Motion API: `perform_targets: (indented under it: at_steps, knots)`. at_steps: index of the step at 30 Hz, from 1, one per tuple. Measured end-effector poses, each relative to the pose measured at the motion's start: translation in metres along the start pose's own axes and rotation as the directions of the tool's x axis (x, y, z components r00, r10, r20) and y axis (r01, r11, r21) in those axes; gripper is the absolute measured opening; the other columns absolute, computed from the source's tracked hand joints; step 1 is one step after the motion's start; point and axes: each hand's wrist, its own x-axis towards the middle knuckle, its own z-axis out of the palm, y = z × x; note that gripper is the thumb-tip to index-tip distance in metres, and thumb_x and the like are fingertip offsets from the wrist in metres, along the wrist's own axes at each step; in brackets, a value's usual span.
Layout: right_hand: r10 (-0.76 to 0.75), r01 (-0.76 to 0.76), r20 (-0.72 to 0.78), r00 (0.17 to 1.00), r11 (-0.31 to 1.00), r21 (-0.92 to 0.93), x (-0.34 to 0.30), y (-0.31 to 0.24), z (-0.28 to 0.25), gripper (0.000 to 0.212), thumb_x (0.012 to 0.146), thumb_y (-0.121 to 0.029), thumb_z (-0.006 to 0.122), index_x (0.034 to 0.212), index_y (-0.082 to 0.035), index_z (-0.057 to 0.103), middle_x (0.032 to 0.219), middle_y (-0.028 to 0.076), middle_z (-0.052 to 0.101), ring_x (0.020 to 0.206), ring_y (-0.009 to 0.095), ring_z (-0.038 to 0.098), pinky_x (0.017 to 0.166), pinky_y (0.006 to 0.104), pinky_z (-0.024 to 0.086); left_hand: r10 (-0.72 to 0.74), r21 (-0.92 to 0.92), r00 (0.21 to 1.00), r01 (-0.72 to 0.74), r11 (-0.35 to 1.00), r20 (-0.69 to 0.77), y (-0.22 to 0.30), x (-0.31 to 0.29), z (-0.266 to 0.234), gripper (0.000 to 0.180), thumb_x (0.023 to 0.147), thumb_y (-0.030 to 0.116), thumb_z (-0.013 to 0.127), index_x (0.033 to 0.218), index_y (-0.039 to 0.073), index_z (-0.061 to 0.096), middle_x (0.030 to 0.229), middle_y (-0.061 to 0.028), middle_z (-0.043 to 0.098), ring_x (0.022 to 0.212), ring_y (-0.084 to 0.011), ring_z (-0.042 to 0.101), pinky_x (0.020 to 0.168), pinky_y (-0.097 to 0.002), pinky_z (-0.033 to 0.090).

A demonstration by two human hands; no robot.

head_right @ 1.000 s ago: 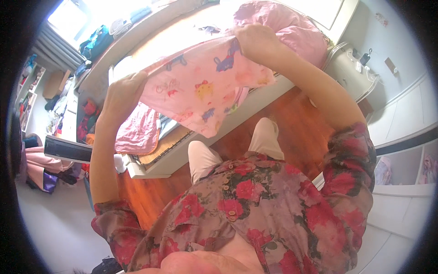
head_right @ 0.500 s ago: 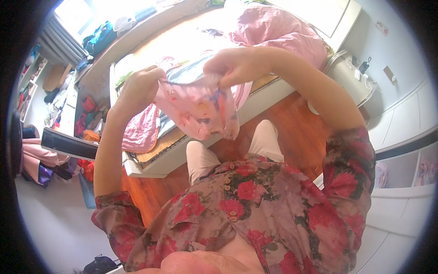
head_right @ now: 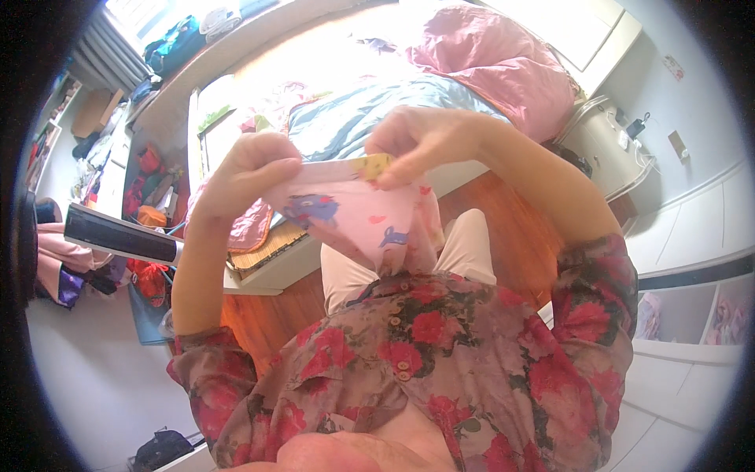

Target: The person folds a pair of shorts by hand and then smooths and arranges a colorful duvet cover on a bed.

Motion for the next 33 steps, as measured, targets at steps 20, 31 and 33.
perform_targets:
  at_steps: [20, 31, 33]
  knots:
    - [-0.372, -0.676, -0.651, 0.661, 0.081, -0.732, -0.02, 0.03, -0.039, 0.018, 0.081, -0.02, 0.06, 0.087, -0.004, 0.061, 0.08, 0.012, 0.063, 0.082, 0.029, 0.06, 0.072, 0.0378, 0.046, 0.241, 0.857, 0.969, -0.167, 0.488, 0.052, -0.016, 0.015, -0.029, 0.013, 0.077, -0.001, 0.056, 0.086, 0.002, 0.065, 0.08, -0.0128, 0.064, 0.079, -0.0293, 0.059, 0.077, -0.0364, 0.046]
    - [-0.52, -0.49, -0.404, 0.752, -0.032, -0.871, -0.05, 0.043, -0.065, 0.015, 0.078, -0.015, 0.065, 0.087, -0.002, 0.062, 0.093, 0.007, 0.064, 0.086, 0.027, 0.061, 0.075, 0.0355, 0.049, 0.42, 0.982, 0.893, -0.188, 0.025, 0.16, -0.014, 0.037, -0.026, 0.01, 0.074, 0.006, 0.06, 0.083, 0.007, 0.064, 0.077, -0.0061, 0.061, 0.088, -0.0239, 0.057, 0.08, -0.0377, 0.043]
    - [-0.591, -0.395, -0.325, 0.738, 0.012, -0.919, -0.052, 0.044, -0.066, 0.016, 0.079, -0.015, 0.065, 0.088, -0.002, 0.062, 0.097, 0.008, 0.063, 0.089, 0.026, 0.061, 0.076, 0.035, 0.049, 0.44, 0.983, 0.882, -0.186, -0.004, 0.168, -0.013, 0.035, -0.023, 0.008, 0.072, 0.008, 0.06, 0.08, 0.007, 0.062, 0.073, -0.0044, 0.058, 0.082, -0.0229, 0.056, 0.078, -0.037, 0.043]
